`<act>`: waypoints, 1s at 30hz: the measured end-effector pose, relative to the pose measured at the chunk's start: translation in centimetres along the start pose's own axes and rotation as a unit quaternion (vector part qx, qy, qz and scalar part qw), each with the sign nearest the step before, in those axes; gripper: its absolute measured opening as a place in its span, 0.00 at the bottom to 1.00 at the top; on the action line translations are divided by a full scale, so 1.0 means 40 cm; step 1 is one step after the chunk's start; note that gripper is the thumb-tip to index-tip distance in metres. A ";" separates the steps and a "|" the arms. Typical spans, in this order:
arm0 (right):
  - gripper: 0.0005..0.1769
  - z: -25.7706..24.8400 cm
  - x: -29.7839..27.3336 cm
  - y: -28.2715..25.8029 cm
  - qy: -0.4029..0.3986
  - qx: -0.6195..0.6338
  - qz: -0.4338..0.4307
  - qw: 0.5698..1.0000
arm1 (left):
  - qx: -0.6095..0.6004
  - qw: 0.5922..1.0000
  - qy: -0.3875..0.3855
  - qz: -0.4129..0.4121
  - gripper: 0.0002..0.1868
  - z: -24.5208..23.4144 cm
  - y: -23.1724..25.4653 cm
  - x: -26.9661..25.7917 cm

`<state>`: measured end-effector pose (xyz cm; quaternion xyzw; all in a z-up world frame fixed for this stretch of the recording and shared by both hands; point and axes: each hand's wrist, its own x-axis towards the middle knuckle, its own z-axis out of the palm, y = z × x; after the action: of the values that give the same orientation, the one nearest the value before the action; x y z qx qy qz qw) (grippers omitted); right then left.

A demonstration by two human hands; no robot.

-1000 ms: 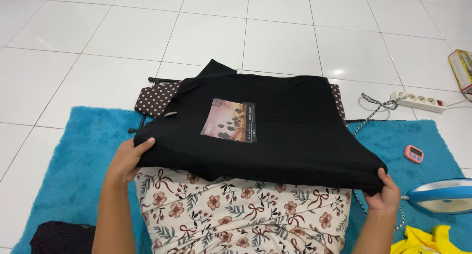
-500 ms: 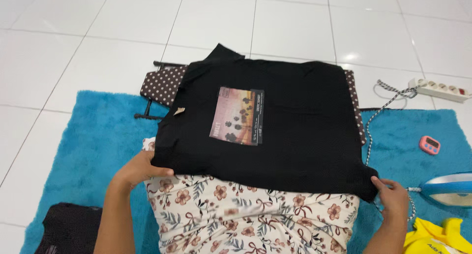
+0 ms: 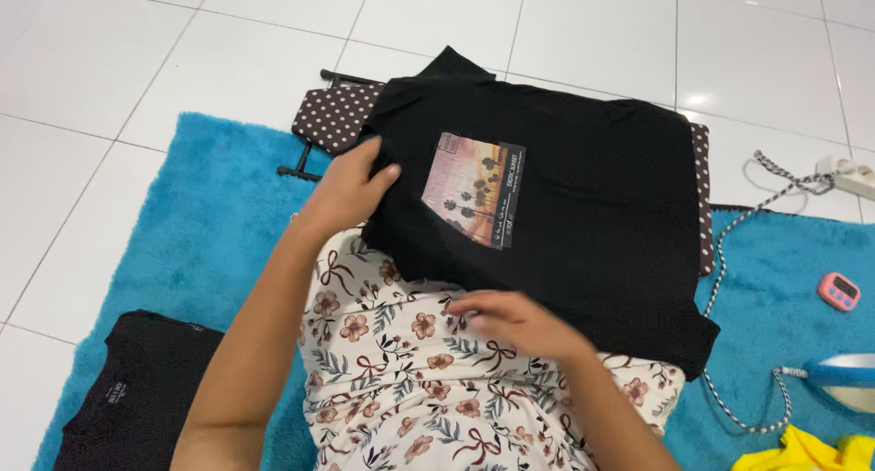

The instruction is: The person places a black shirt on a small ironing board on the floor, irons the front of the garment with a blue iron, and then folds the shirt by hand.

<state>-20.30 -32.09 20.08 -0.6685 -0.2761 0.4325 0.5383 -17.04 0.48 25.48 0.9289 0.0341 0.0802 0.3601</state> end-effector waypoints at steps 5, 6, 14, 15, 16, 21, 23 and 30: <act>0.18 0.071 0.150 0.190 0.109 0.170 0.039 0.979 | -0.172 0.982 0.046 -0.060 0.23 -0.014 0.136 0.058; 0.09 0.062 0.186 0.242 0.016 0.377 -0.133 0.916 | -0.244 0.964 0.025 -0.101 0.29 -0.026 0.152 0.055; 0.09 0.110 0.260 0.235 0.197 0.523 -0.014 0.829 | -0.057 0.998 0.039 0.001 0.30 -0.085 0.068 -0.108; 0.11 0.142 0.244 0.214 0.187 0.479 0.081 0.854 | -0.015 0.999 0.009 -0.044 0.27 -0.093 0.042 -0.151; 0.14 0.166 0.224 0.198 0.174 0.429 0.175 0.869 | 0.026 0.995 -0.020 -0.089 0.25 -0.105 0.016 -0.198; 0.24 0.155 0.104 0.111 -0.204 0.034 0.186 0.961 | 0.219 0.891 -0.235 -0.320 0.29 -0.118 -0.064 -0.315; 0.24 0.093 0.086 0.068 -0.218 -0.003 0.123 0.968 | 0.202 0.900 -0.213 -0.323 0.29 -0.115 -0.103 -0.284; 0.22 -0.118 0.059 -0.011 0.001 0.047 0.092 0.995 | 0.189 0.940 -0.099 -0.265 0.31 0.111 -0.412 0.138</act>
<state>-15.01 -32.30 20.05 -0.6653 -0.1923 0.4925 0.5271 -10.91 10.37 11.84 0.9403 0.2579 -0.1190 0.1875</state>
